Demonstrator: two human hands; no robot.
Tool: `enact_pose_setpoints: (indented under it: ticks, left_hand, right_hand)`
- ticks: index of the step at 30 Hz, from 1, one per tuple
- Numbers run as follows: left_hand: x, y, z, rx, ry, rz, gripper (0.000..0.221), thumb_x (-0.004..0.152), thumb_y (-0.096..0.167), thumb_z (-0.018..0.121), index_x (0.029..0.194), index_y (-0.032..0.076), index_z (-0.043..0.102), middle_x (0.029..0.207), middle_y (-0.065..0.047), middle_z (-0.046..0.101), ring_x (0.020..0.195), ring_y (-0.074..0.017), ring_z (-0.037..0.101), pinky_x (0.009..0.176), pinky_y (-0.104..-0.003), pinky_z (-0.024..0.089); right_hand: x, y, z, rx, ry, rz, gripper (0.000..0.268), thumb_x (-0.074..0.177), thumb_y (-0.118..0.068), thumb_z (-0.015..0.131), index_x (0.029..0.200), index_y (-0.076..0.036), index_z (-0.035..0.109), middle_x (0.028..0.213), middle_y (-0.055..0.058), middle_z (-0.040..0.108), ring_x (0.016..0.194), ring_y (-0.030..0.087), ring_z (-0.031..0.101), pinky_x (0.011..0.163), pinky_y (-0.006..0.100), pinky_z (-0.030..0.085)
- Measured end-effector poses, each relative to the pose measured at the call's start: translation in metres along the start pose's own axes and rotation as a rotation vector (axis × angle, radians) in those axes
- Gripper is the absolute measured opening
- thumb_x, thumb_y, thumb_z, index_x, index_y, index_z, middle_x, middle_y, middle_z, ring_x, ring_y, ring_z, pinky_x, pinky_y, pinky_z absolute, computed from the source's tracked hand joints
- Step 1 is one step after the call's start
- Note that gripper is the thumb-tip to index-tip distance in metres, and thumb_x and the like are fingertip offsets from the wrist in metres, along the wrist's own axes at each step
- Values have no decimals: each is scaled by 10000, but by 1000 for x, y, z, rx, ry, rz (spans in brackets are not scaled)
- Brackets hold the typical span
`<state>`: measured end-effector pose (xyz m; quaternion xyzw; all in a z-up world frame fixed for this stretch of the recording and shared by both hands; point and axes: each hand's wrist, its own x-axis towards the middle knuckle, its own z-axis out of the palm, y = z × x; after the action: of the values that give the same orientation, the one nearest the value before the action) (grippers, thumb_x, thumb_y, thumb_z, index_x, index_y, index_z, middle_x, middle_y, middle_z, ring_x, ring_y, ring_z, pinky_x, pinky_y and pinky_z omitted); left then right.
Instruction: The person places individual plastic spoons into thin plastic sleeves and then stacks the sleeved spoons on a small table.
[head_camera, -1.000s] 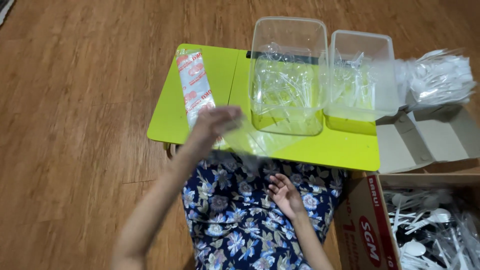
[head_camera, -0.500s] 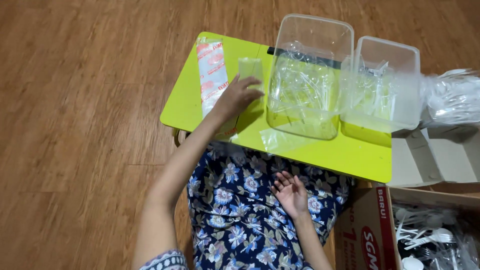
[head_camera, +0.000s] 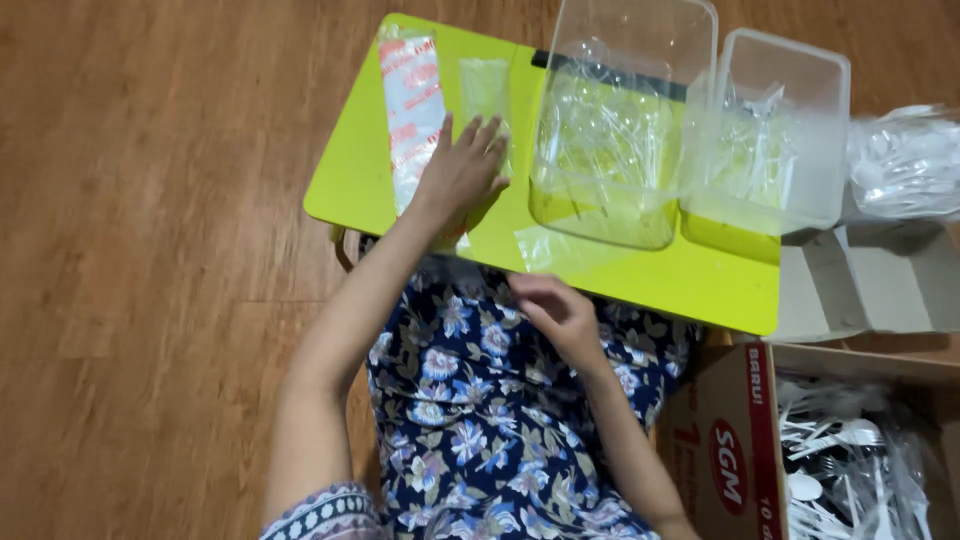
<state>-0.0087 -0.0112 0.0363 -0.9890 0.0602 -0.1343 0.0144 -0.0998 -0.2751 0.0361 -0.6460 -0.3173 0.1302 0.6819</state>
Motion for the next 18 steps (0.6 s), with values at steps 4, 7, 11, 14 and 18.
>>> enact_pose_setpoints:
  ticks: [4, 7, 11, 14, 18]
  left_hand:
    - [6, -3, 12, 34, -81, -34, 684, 1007, 567, 525, 1520, 118, 480, 1591, -122, 428, 1473, -359, 369, 1187, -719, 84]
    - [9, -2, 3, 13, -132, -85, 652, 1048, 545, 430, 1567, 150, 411, 1642, -71, 353, 1483, -334, 370, 1196, -717, 100]
    - [9, -2, -12, 62, -161, -147, 629, 1077, 542, 350, 1608, 211, 278, 1665, -35, 106, 1522, -317, 219, 1202, -701, 85]
    - [-9, 15, -35, 22, -178, -170, 656, 1075, 526, 361, 1637, 228, 197, 1664, -14, -96, 1548, -292, 46, 1204, -678, 62]
    - [-64, 45, -73, -306, -57, -426, 720, 999, 464, 613, 1617, 264, 303, 1665, -174, 209, 1487, -493, 269, 1030, -848, 253]
  right_hand:
    - [39, 2, 24, -445, -157, -224, 314, 891, -174, 786, 1205, -174, 759, 1291, 69, 674, 1245, 285, 637, 1057, 425, 508]
    - [50, 16, 44, -657, -304, -297, 430, 883, -106, 743, 1304, -144, 662, 1369, 145, 583, 1238, 394, 597, 991, 483, 537]
    - [49, 58, 56, -1250, -307, -469, 806, 624, 4, 778, 1360, -217, 533, 1456, 170, 370, 1301, 397, 416, 1002, 507, 444]
    - [51, 86, 52, -1408, -280, -683, 734, 624, -12, 782, 1279, -237, 541, 1479, 128, 317, 1311, 326, 340, 1037, 457, 385]
    - [58, 82, 58, -1072, 38, -979, 138, 1031, -106, 554, 964, -91, 674, 1082, 147, 609, 1006, 344, 640, 810, 408, 533]
